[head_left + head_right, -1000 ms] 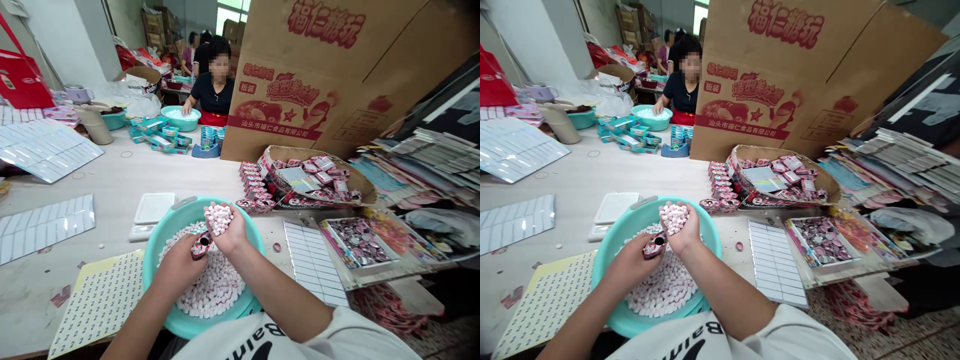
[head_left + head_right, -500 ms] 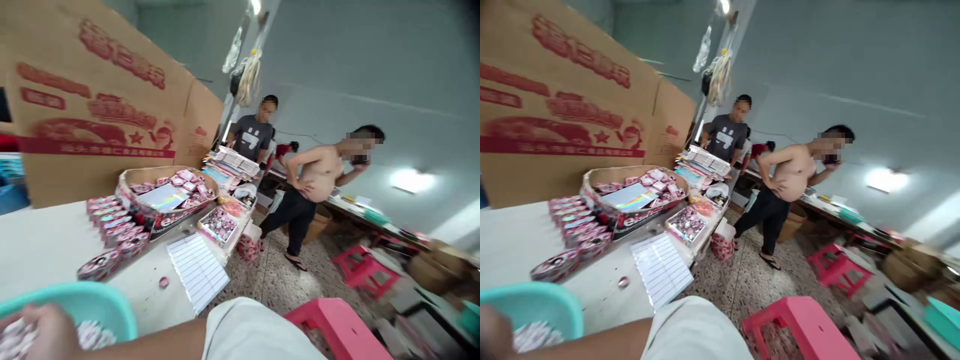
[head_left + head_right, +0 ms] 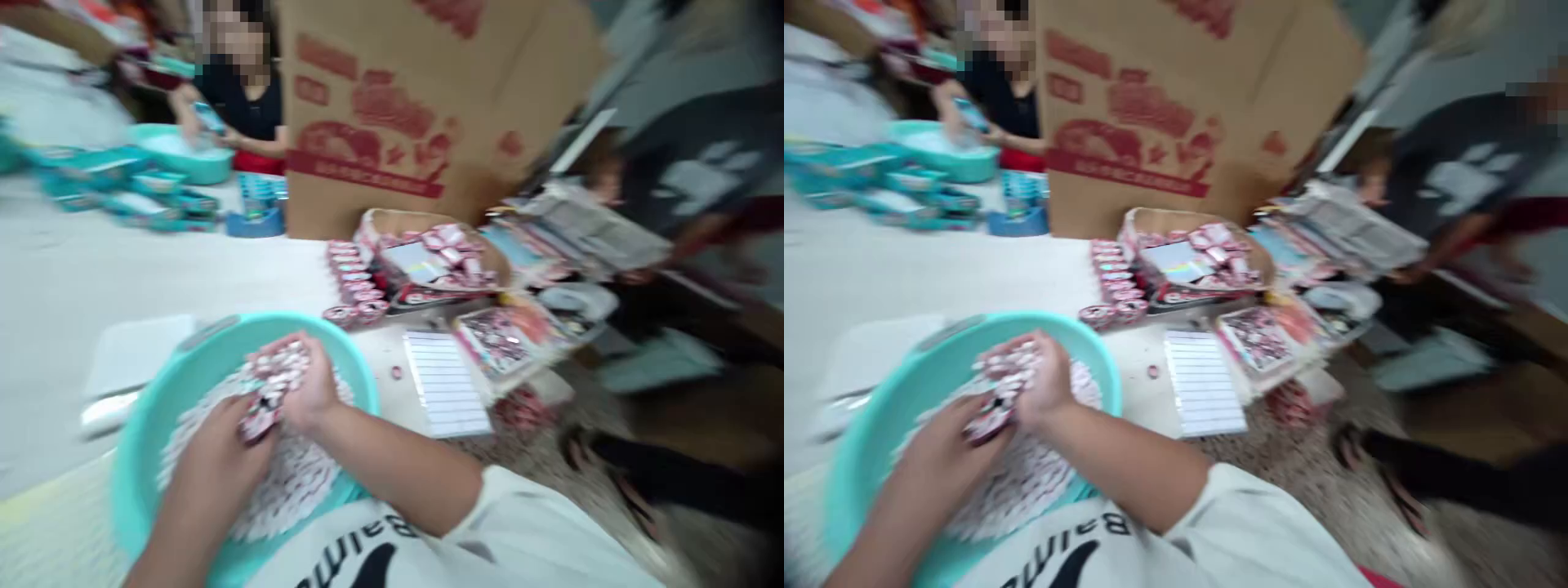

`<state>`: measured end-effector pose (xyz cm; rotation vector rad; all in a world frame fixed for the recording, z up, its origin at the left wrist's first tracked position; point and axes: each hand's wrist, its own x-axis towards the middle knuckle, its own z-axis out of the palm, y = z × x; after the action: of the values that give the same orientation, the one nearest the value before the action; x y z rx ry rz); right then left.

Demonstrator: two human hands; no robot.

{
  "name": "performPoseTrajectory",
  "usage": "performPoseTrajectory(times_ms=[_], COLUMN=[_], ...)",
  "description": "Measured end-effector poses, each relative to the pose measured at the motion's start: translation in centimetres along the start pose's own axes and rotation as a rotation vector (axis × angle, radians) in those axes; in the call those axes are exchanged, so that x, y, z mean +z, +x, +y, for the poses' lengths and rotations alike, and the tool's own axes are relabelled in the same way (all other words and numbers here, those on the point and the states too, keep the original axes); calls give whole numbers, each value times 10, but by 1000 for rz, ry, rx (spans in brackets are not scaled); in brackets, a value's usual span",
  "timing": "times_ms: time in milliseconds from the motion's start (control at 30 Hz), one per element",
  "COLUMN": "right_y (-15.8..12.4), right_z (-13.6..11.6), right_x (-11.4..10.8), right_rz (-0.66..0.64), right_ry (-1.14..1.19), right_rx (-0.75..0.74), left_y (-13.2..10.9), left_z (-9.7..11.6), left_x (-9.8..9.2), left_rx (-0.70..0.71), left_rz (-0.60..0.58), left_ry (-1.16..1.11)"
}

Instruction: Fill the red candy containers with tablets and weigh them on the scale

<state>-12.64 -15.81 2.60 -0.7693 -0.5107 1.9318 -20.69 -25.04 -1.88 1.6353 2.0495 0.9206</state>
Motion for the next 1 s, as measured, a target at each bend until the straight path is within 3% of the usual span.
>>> performPoseTrajectory(times_ms=[67,233,1000], right_y=[-1,-4,-13], right_z=[0,-7,-2], right_x=[0,0,0], right_rz=[17,-49,-186], right_ry=[74,58,-31], right_rx=[40,-20,-164], left_y=[-5,3,1], left_z=[9,29,27], left_x=[-11,-21,-25], left_rx=[-29,-96,-94], left_rz=[-3,-27,-39], left_ry=[-16,-26,11])
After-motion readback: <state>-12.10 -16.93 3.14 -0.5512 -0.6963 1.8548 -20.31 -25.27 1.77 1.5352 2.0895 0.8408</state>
